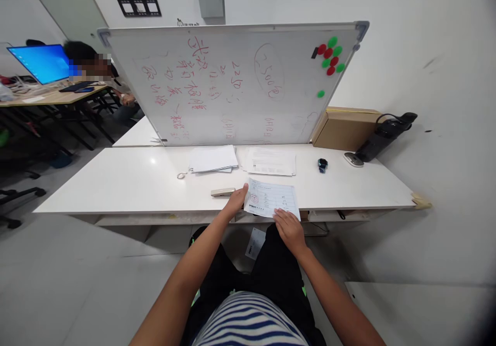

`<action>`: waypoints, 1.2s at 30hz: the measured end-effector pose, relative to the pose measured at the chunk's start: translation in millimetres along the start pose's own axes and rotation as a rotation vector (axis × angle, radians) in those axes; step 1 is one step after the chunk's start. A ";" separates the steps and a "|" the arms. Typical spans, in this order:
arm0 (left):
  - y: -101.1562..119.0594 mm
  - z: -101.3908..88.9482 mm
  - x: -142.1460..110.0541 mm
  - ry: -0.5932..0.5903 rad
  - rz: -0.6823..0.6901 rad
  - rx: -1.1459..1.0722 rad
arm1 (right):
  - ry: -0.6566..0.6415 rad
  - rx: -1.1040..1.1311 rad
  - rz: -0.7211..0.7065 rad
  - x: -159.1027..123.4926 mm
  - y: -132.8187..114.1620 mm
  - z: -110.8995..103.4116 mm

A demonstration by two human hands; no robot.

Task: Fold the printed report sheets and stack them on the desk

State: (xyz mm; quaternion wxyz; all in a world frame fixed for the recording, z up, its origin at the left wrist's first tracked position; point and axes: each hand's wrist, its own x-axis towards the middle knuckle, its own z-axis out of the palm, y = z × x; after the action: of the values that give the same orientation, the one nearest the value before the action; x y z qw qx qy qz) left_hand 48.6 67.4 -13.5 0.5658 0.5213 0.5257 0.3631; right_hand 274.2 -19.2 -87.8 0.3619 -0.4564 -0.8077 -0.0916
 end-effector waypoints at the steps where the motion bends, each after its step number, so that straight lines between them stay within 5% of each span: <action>1: 0.1 -1.2 -0.3 -0.019 0.008 0.018 | -0.016 -0.008 -0.011 0.4 -1.3 -0.4; 6: -6.2 -3.2 -0.4 -0.003 0.065 0.125 | -0.036 0.023 0.086 5.0 -3.0 -0.5; 11: -3.6 0.2 -12.3 -0.045 0.176 -0.093 | 0.183 0.319 0.702 28.9 18.5 -1.6; 14: 11.9 -3.0 -21.7 -0.021 0.194 -0.164 | 0.201 0.697 0.868 59.2 37.0 -17.4; 20: 39.0 -23.7 -26.8 0.048 0.259 -0.138 | 0.092 0.939 0.784 108.5 38.2 -52.4; 28: 13.9 8.6 -22.3 0.264 0.220 0.108 | 0.024 0.720 0.805 105.6 -14.5 -12.4; 32: 13.8 16.3 -27.2 0.297 0.321 0.117 | 0.089 0.692 0.764 107.3 -18.2 -16.5; 36: 8.7 13.8 -26.0 0.279 0.261 0.171 | 0.012 0.653 0.907 97.4 -12.2 -9.2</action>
State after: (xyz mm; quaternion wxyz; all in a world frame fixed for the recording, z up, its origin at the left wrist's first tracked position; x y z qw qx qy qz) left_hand 58.4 41.3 -0.8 0.3892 0.5757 0.5560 0.4560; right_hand 237.7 34.9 -13.8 0.4923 -0.6217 -0.5148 0.3257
